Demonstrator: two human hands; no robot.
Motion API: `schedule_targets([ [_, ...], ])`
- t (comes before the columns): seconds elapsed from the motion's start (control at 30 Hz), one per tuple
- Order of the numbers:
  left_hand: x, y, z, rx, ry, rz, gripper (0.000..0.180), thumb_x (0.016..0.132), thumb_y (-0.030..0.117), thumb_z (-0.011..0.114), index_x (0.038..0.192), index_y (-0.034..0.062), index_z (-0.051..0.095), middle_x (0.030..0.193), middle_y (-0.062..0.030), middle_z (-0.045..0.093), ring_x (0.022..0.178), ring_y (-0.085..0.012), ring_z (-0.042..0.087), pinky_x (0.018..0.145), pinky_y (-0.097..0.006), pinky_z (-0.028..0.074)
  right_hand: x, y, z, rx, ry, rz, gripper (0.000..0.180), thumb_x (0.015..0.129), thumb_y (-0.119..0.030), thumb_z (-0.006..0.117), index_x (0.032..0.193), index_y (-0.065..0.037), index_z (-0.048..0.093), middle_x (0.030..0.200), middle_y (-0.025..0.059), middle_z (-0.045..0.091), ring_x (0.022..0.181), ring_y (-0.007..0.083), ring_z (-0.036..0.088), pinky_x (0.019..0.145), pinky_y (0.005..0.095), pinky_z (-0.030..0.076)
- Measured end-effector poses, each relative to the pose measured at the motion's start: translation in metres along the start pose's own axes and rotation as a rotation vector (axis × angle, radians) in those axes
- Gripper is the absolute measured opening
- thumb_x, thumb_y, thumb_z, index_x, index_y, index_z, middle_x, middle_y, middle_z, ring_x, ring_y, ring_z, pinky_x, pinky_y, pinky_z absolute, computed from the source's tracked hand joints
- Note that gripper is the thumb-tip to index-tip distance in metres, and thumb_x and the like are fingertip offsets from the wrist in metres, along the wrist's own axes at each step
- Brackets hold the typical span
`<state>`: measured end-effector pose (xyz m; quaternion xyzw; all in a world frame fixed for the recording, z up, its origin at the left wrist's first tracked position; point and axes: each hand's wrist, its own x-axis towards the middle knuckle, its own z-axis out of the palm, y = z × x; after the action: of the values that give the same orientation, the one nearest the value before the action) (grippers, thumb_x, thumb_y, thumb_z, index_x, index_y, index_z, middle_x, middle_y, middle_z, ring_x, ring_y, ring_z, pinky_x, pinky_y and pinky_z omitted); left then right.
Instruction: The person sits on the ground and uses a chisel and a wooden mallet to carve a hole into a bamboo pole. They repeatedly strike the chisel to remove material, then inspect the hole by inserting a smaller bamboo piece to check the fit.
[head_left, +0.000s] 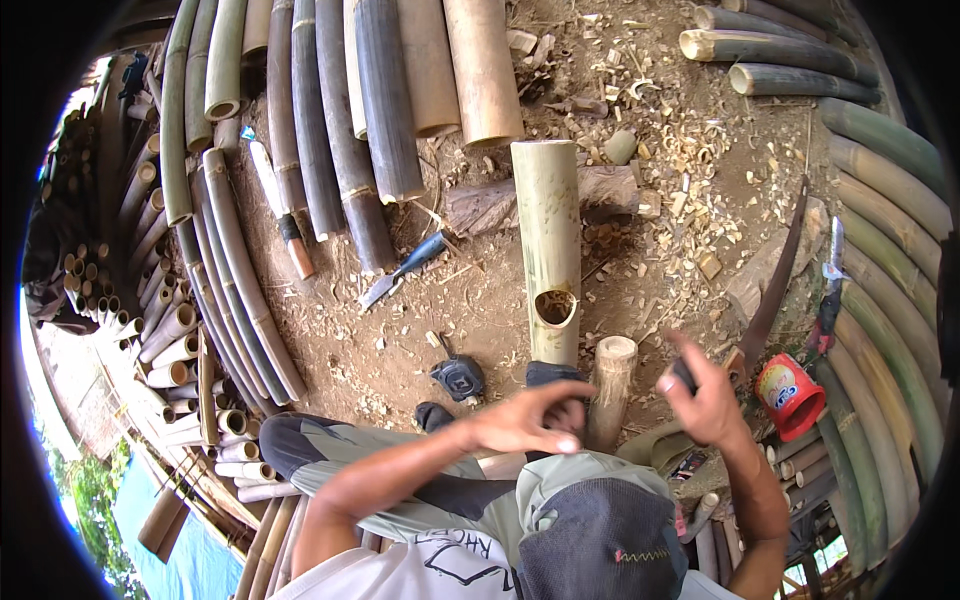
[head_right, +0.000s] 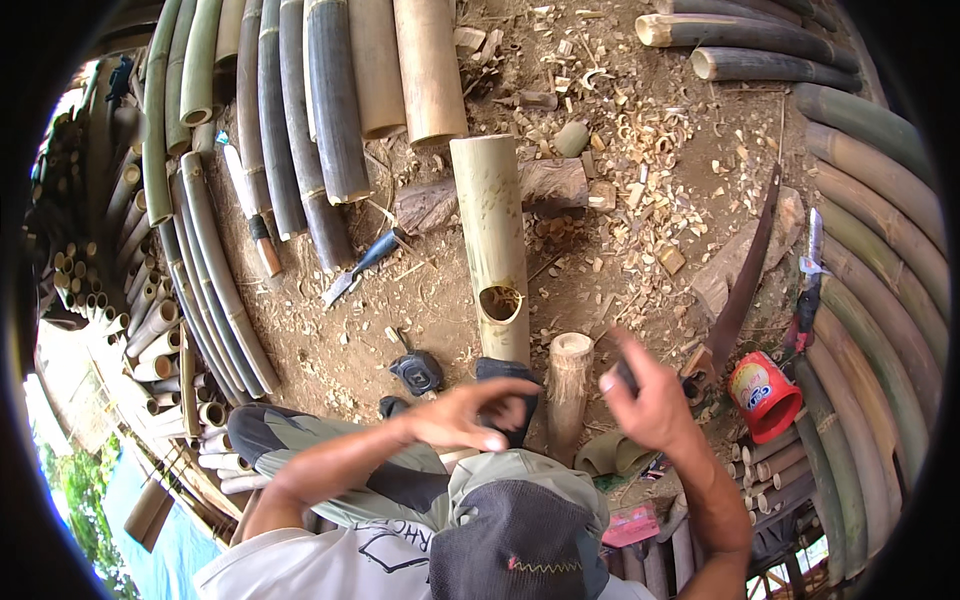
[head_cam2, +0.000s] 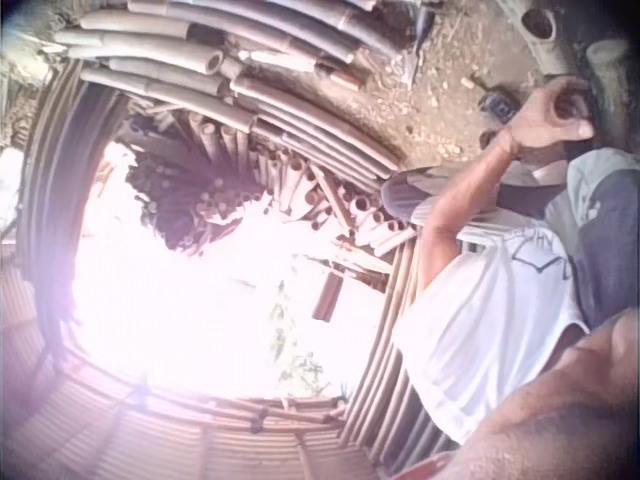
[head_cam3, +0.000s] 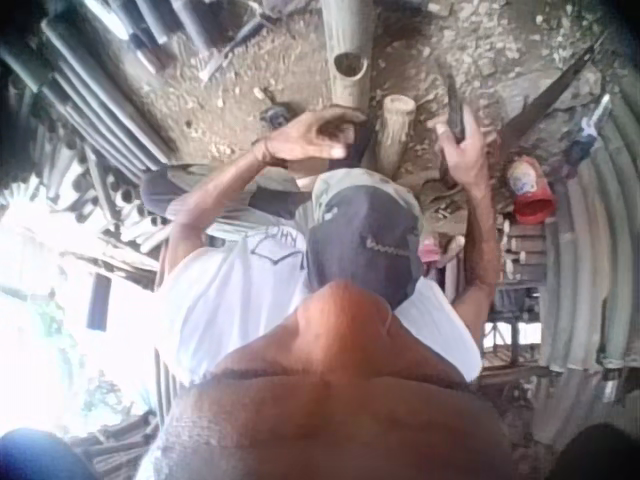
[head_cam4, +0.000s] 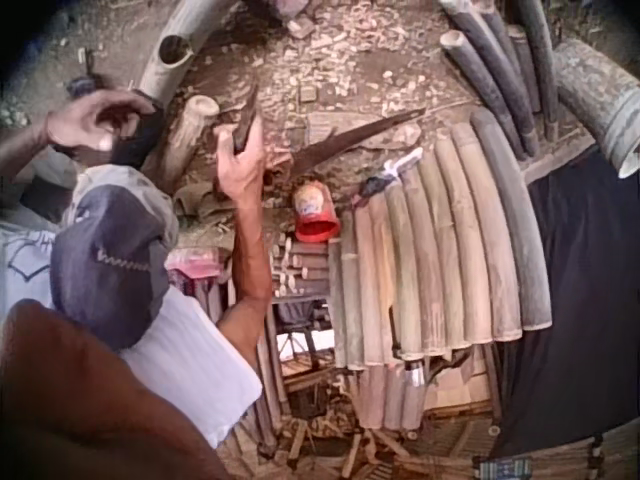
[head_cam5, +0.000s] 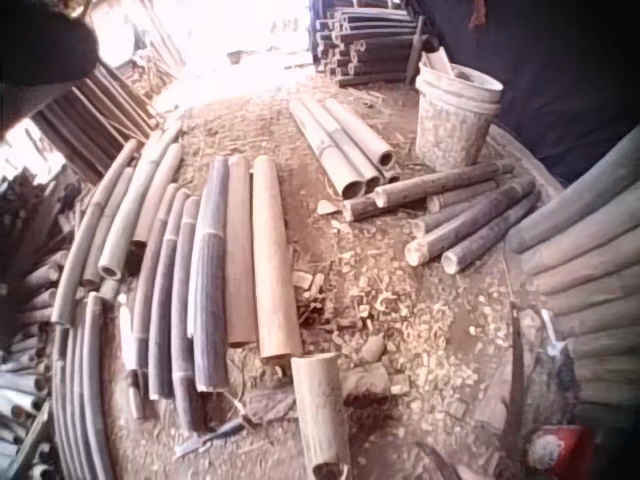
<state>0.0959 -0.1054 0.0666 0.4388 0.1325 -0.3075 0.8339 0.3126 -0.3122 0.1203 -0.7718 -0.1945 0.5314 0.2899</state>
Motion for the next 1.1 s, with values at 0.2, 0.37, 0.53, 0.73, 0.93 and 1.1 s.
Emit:
schedule_targets([
  [0.2, 0.091, -0.032, 0.059, -1.135, 0.297, 0.206, 0.068, 0.102, 0.057, 0.036, 0.152, 0.0105, 0.031, 0.150, -0.0117, 0.042, 0.142, -0.0281, 0.034, 0.117, -0.046, 0.026, 0.048, -0.042, 0.021, -0.959, -0.251, -0.453, 0.057, 0.080, -0.020, 0.067, 0.132, -0.002, 0.051, 0.094, 0.0160, 0.067, 0.077, 0.0272, 0.070, 0.063, 0.0359, 0.057],
  [0.37, 0.117, -0.009, 0.048, -1.353, 0.451, 0.154, 0.059, 0.104, 0.050, 0.038, 0.150, 0.0117, 0.037, 0.133, -0.0033, 0.055, 0.121, -0.0182, 0.053, 0.106, -0.040, 0.039, 0.080, -0.054, 0.021, -1.232, -0.401, -0.507, 0.045, 0.078, -0.017, 0.066, 0.114, 0.009, 0.058, 0.080, 0.0130, 0.070, 0.068, 0.0187, 0.070, 0.057, 0.0300, 0.055],
  [0.53, 0.100, -0.019, 0.044, -1.246, 0.548, 0.086, 0.051, 0.105, 0.040, 0.045, 0.145, 0.0088, 0.045, 0.082, 0.0058, 0.053, 0.065, -0.0053, 0.041, 0.064, -0.024, 0.039, 0.086, -0.052, 0.023, -0.885, -0.542, -0.361, 0.042, 0.083, -0.015, 0.064, 0.114, 0.013, 0.057, 0.074, 0.0160, 0.069, 0.074, 0.0303, 0.071, 0.061, 0.0390, 0.056],
  [0.73, 0.076, -0.018, 0.027, -0.862, 0.700, -0.171, 0.045, 0.103, 0.036, 0.049, 0.130, 0.0017, 0.060, 0.070, 0.0023, 0.052, 0.058, -0.0075, 0.043, 0.052, -0.025, 0.037, 0.071, -0.036, 0.054, -0.575, -0.451, -0.107, 0.045, 0.082, -0.022, 0.068, 0.115, 0.005, 0.055, 0.084, 0.0255, 0.067, 0.074, 0.0435, 0.067, 0.067, 0.0498, 0.055],
  [0.93, 0.053, -0.028, -0.005, -0.116, 0.798, -0.317, 0.051, 0.098, 0.039, 0.054, 0.077, -0.0056, 0.070, 0.054, -0.0201, 0.059, 0.052, -0.0324, 0.061, 0.050, -0.043, 0.045, 0.058, -0.015, 0.120, -0.112, -0.182, 0.011, 0.048, 0.082, -0.018, 0.070, 0.120, 0.004, 0.051, 0.091, 0.0282, 0.067, 0.085, 0.0473, 0.066, 0.073, 0.0501, 0.054],
  [1.1, 0.041, 0.009, -0.040, 0.517, 0.611, -0.369, 0.043, 0.095, 0.036, 0.051, 0.084, -0.0017, 0.069, 0.073, -0.0330, 0.060, 0.078, -0.0506, 0.063, 0.067, -0.055, 0.050, 0.058, -0.015, 0.175, 0.222, 0.113, -0.023, 0.051, 0.081, -0.011, 0.068, 0.125, 0.006, 0.048, 0.089, 0.0282, 0.066, 0.085, 0.0476, 0.066, 0.070, 0.0486, 0.053],
])
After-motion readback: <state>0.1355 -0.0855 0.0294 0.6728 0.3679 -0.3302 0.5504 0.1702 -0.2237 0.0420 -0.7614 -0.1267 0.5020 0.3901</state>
